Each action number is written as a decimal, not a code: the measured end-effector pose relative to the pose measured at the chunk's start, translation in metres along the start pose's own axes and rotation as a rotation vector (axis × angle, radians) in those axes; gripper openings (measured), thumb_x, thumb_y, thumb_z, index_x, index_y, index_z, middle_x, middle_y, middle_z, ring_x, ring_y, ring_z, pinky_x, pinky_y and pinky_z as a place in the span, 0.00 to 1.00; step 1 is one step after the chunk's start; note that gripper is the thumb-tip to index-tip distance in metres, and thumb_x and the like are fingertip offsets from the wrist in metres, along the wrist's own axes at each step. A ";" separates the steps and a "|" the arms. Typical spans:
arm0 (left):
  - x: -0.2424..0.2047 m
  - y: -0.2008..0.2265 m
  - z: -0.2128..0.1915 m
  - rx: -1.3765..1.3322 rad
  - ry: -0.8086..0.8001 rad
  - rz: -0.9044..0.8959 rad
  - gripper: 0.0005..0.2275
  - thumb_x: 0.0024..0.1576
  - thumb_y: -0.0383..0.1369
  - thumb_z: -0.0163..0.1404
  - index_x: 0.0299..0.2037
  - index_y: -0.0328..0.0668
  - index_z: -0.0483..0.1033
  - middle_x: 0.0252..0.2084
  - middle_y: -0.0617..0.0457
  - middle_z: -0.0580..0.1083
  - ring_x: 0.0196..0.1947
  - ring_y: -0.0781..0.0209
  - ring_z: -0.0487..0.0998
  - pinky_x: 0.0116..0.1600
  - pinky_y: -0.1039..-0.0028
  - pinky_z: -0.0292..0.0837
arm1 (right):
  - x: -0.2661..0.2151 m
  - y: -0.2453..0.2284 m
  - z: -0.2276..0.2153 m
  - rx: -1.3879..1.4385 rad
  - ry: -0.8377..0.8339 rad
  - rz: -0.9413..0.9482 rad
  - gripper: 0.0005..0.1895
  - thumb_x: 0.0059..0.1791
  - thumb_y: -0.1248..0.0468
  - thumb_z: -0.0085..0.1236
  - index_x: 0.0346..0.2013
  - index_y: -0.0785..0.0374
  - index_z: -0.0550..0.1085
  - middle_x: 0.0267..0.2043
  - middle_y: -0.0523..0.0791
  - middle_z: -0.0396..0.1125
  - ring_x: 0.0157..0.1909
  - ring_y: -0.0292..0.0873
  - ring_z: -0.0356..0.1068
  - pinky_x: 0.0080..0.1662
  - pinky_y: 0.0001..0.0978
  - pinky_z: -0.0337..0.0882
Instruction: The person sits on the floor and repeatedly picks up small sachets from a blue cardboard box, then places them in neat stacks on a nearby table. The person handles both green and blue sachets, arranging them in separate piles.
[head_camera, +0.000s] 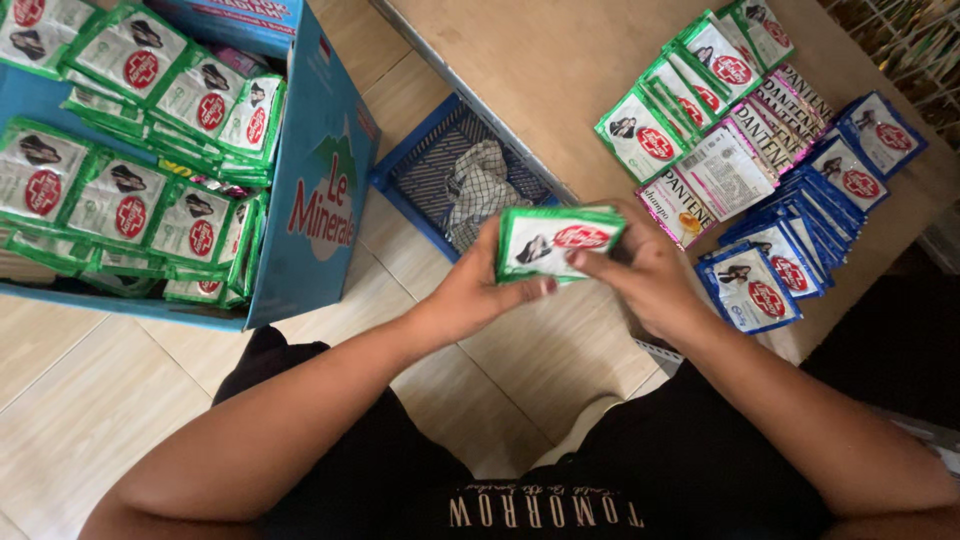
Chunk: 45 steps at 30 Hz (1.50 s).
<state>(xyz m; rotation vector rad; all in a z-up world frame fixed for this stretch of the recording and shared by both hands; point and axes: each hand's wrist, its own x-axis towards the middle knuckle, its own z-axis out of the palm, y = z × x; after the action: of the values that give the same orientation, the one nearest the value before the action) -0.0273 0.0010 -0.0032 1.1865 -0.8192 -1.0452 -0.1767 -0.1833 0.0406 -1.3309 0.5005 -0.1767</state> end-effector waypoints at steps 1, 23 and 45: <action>0.000 -0.002 -0.001 -0.084 -0.059 -0.003 0.33 0.55 0.32 0.62 0.65 0.34 0.54 0.54 0.51 0.73 0.53 0.68 0.74 0.60 0.73 0.70 | -0.001 -0.002 -0.002 0.055 0.027 -0.052 0.22 0.50 0.73 0.61 0.58 0.69 0.68 0.53 0.49 0.71 0.54 0.41 0.71 0.59 0.36 0.71; 0.001 0.014 -0.001 -0.251 0.043 -0.016 0.23 0.64 0.35 0.53 0.65 0.31 0.63 0.59 0.47 0.73 0.60 0.61 0.72 0.66 0.69 0.67 | -0.002 -0.018 0.017 -0.605 0.040 -0.505 0.24 0.55 0.67 0.58 0.64 0.68 0.63 0.65 0.51 0.59 0.70 0.42 0.60 0.70 0.36 0.61; 0.006 -0.037 -0.019 -0.128 0.147 -0.237 0.14 0.63 0.30 0.49 0.57 0.33 0.74 0.47 0.46 0.77 0.45 0.62 0.77 0.51 0.69 0.75 | -0.009 0.007 -0.011 0.092 0.086 -0.321 0.19 0.55 0.70 0.60 0.60 0.68 0.68 0.55 0.47 0.71 0.56 0.39 0.71 0.61 0.34 0.70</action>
<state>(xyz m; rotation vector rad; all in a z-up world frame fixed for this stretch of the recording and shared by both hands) -0.0153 0.0002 -0.0430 1.2553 -0.4976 -1.1695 -0.1904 -0.1882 0.0346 -1.3114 0.3442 -0.5179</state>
